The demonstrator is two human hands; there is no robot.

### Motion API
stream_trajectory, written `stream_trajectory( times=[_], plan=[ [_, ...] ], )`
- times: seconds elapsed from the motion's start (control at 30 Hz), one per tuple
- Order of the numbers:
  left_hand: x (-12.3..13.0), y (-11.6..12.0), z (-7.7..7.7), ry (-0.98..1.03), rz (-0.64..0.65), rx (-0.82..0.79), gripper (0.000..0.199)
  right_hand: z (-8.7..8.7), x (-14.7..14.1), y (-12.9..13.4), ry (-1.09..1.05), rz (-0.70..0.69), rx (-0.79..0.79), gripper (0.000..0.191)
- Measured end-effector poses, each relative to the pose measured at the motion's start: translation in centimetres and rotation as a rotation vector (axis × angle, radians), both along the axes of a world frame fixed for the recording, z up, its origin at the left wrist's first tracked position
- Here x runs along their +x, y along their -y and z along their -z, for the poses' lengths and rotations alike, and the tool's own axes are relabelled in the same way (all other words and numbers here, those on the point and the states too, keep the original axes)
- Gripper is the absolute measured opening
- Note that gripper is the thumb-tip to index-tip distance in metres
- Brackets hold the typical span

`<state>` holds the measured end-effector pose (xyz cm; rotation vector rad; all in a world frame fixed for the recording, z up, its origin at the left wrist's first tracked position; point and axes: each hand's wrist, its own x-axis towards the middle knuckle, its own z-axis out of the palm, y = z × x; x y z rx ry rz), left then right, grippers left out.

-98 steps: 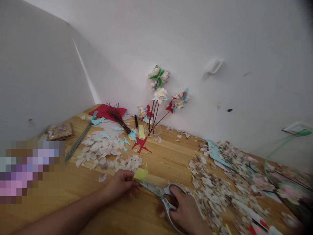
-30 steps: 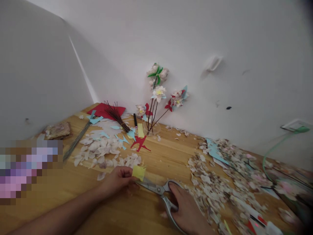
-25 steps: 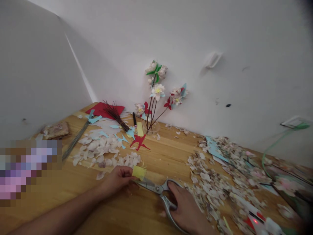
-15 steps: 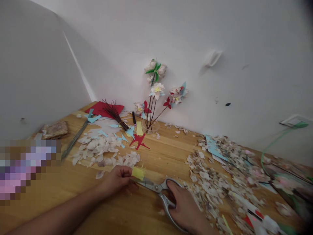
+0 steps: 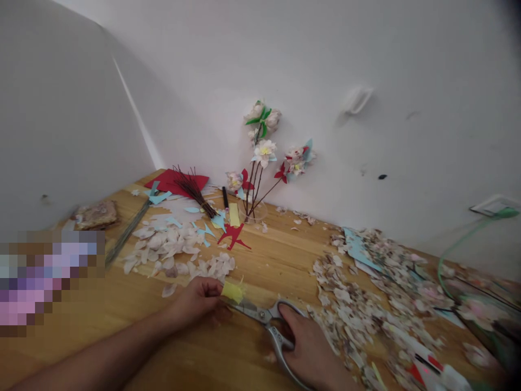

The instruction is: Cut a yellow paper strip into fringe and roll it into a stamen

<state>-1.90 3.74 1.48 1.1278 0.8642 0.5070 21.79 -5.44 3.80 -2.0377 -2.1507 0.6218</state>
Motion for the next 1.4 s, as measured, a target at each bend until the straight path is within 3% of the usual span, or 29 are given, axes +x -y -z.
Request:
stream_trajectory(
  times=[0.43, 1.4],
  plan=[
    [-0.2, -0.1, 0.0, -0.032, 0.046, 0.008, 0.033, -0.7, -0.2, 0.3, -0.011, -0.004, -0.061, 0.041],
    [-0.1, -0.1, -0.1, -0.021, 0.052, -0.055, 0.029, 0.3, 0.3, 0.1, -0.028, 0.011, 0.013, 0.022]
  ],
)
